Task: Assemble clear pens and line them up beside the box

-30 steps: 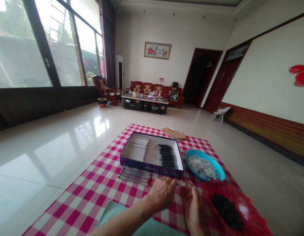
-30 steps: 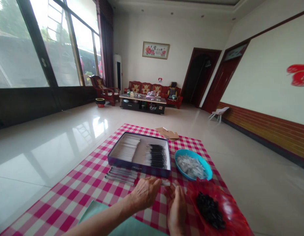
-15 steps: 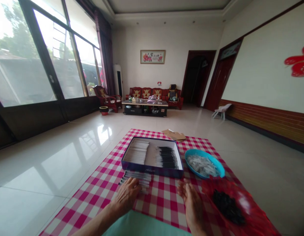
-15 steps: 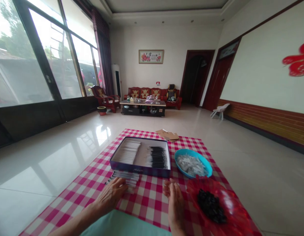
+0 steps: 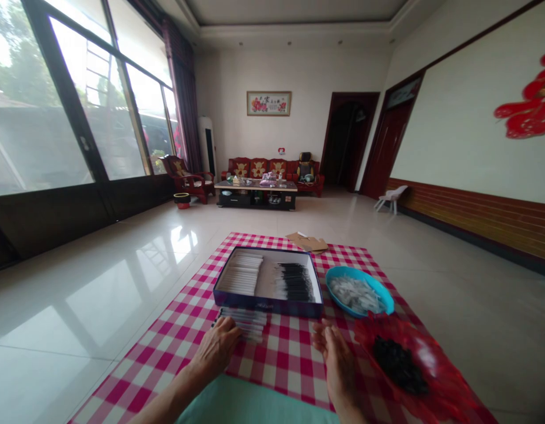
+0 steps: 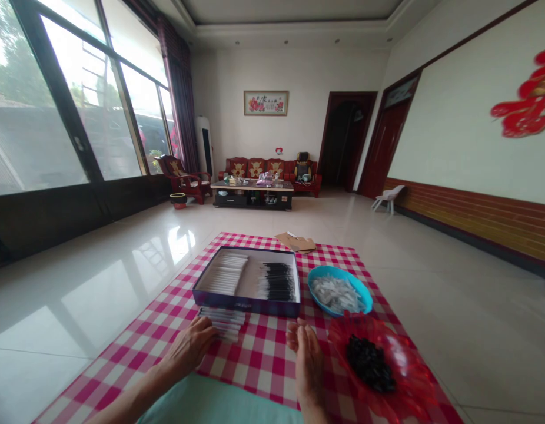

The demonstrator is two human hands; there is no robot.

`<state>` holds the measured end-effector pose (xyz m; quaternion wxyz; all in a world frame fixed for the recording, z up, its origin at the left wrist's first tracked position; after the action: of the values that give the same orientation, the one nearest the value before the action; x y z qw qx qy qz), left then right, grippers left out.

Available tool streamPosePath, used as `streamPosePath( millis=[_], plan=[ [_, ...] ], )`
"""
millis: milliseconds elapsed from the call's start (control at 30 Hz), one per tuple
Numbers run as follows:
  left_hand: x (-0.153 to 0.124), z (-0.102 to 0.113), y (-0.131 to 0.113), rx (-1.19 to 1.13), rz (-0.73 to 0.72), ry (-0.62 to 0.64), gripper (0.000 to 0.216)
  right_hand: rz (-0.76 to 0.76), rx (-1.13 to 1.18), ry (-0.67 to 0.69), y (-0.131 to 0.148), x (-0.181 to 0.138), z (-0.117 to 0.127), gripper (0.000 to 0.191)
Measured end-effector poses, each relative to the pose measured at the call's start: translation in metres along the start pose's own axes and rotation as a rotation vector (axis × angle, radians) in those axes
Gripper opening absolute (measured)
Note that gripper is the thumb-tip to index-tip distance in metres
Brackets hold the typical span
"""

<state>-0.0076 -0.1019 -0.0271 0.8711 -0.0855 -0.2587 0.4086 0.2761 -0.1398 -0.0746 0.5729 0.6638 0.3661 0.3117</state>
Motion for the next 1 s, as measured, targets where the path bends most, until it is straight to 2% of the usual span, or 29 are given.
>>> streamPosePath(
  millis=[300,467,567,667,833,900,1000],
  plan=[
    [0.004,-0.010,0.010,0.015,0.065,-0.010,0.022,0.020,-0.005,0.023,0.003,-0.001,-0.002,0.043],
    [0.005,-0.010,0.007,0.031,0.011,-0.030,0.018,0.049,-0.027,0.020,0.009,-0.004,-0.005,0.040],
    [0.016,-0.006,-0.014,0.029,-0.041,-0.052,0.015,0.054,-0.022,0.020,0.011,-0.005,-0.006,0.041],
    [0.038,-0.011,-0.048,0.001,-0.082,-0.064,0.014,0.082,-0.053,0.022,0.013,-0.005,-0.006,0.039],
    [0.080,-0.043,-0.107,-0.117,-0.157,-0.116,0.019,0.120,-0.076,0.026,0.015,-0.005,-0.006,0.037],
    [0.091,-0.060,-0.118,-0.173,-0.156,-0.160,0.024,0.141,-0.089,0.016,0.014,-0.005,-0.005,0.040],
    [0.096,-0.078,-0.122,-0.247,-0.157,-0.249,0.023,0.176,-0.132,-0.049,0.012,-0.003,0.001,0.041]
  ],
)
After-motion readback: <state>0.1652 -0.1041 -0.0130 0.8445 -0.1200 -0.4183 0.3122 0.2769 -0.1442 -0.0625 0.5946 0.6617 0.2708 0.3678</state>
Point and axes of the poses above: each hand's wrist, its own x-axis towards the middle knuckle, its own z-axis out of the back of the hand, y = z × x, the point moved 7 cm from there along x, towards the middle knuckle, and after that the axes turned 8 degrees about -x, right-handed, at the moved point
